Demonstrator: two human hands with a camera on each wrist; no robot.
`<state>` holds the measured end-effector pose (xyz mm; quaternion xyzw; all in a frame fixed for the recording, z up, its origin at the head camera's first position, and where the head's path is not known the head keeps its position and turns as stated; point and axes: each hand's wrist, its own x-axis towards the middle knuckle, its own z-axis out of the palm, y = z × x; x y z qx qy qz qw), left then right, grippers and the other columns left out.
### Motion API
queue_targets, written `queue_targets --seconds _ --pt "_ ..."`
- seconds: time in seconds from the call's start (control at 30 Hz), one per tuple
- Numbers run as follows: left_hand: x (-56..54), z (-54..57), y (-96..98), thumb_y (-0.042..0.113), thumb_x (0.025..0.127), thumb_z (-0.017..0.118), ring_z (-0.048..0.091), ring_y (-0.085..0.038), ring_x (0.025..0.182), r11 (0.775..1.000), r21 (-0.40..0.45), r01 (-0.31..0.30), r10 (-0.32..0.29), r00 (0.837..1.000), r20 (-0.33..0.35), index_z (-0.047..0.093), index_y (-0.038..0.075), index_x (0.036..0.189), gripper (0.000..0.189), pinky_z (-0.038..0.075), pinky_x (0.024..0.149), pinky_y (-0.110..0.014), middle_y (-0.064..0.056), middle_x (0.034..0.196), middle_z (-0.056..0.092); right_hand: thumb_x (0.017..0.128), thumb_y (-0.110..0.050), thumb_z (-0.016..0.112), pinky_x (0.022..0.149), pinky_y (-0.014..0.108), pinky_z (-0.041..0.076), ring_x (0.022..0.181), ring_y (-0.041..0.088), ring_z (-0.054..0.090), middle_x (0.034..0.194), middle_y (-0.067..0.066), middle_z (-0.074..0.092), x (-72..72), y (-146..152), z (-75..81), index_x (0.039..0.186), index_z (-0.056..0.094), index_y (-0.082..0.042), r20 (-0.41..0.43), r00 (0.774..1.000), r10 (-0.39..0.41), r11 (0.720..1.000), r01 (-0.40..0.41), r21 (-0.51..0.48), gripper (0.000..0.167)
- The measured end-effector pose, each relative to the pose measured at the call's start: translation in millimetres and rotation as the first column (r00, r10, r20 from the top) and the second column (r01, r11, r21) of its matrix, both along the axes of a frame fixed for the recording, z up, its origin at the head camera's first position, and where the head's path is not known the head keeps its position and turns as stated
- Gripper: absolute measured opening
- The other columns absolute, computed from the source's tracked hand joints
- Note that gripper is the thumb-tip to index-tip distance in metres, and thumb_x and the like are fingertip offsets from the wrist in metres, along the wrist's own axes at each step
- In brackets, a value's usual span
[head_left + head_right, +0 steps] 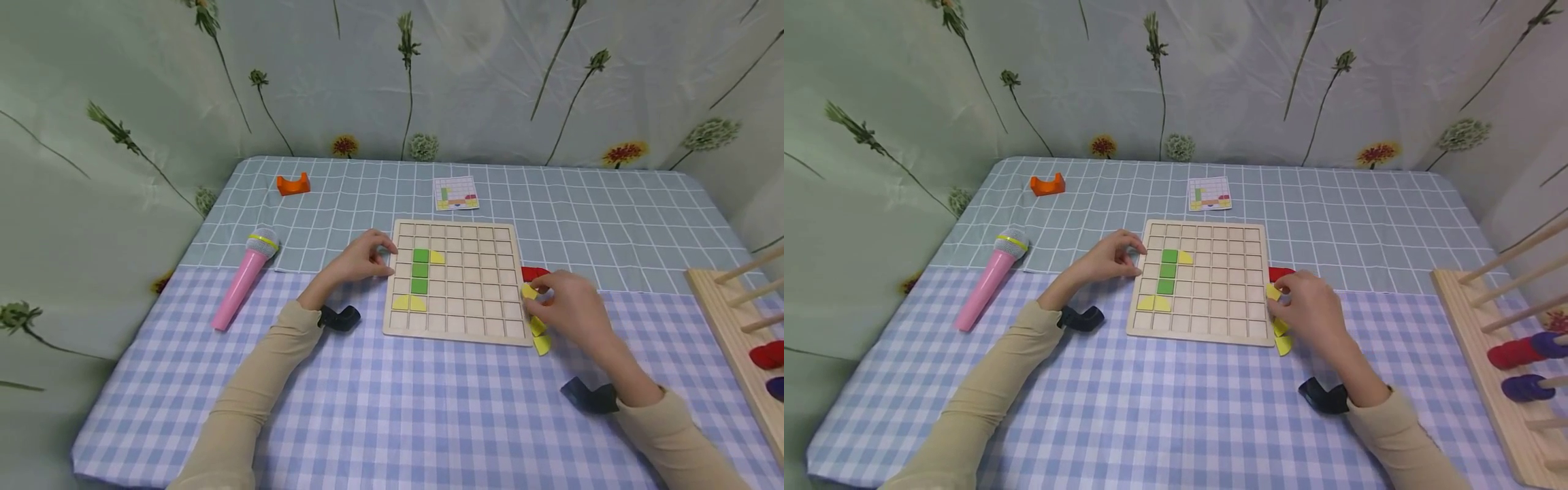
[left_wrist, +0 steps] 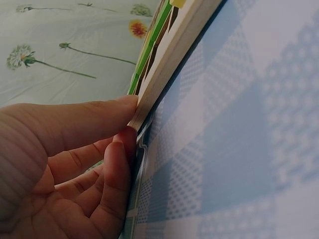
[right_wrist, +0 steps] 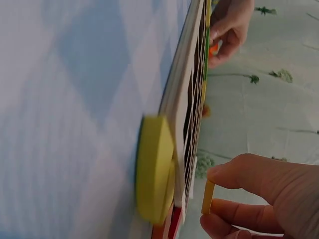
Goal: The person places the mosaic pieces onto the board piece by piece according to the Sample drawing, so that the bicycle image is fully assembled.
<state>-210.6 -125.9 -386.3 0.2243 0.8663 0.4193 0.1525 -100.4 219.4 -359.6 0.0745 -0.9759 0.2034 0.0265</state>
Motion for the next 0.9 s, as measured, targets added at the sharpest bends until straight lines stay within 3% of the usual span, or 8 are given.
queue_targets --seconds 0.27,0.7,0.9 --pt "-0.4 1.5 0.2 0.002 0.079 0.070 0.057 -0.009 0.072 1.000 -0.007 0.001 -0.001 1.000 0.006 0.057 -0.004 0.112 0.036 0.047 0.063 -0.017 -0.021 0.132 0.041 0.074 -0.015 0.074 0.048 0.021 0.037 0.062 0.015 0.052 0.080 0.010 0.067 5.3 -23 -3.3 0.088 0.071 -0.001 -0.099 0.991 0.094 0.996 -0.095 0.002 0.020" --pt "-0.8 1.5 0.2 0.001 0.079 0.070 0.058 -0.009 0.072 1.000 0.014 -0.001 0.001 1.000 0.020 0.058 -0.005 0.112 0.036 0.047 0.062 -0.016 -0.021 0.131 0.041 0.075 -0.017 0.069 0.056 0.025 0.043 0.066 0.015 0.054 0.083 0.007 0.066 4.9 -66 -1.7 0.091 0.071 -0.005 -0.041 0.986 0.160 0.986 -0.158 0.054 0.020" --pt "-1.1 1.1 0.3 0.001 0.079 0.070 0.058 -0.009 0.071 1.000 0.009 0.005 -0.005 1.000 0.013 0.058 -0.005 0.111 0.035 0.047 0.062 -0.016 -0.021 0.131 0.042 0.073 -0.016 0.068 0.056 0.025 0.045 0.064 0.013 0.054 0.080 0.005 0.066 5.7 -84 -4.2 0.089 0.072 -0.005 -0.072 0.974 0.217 0.976 -0.216 0.024 0.019"
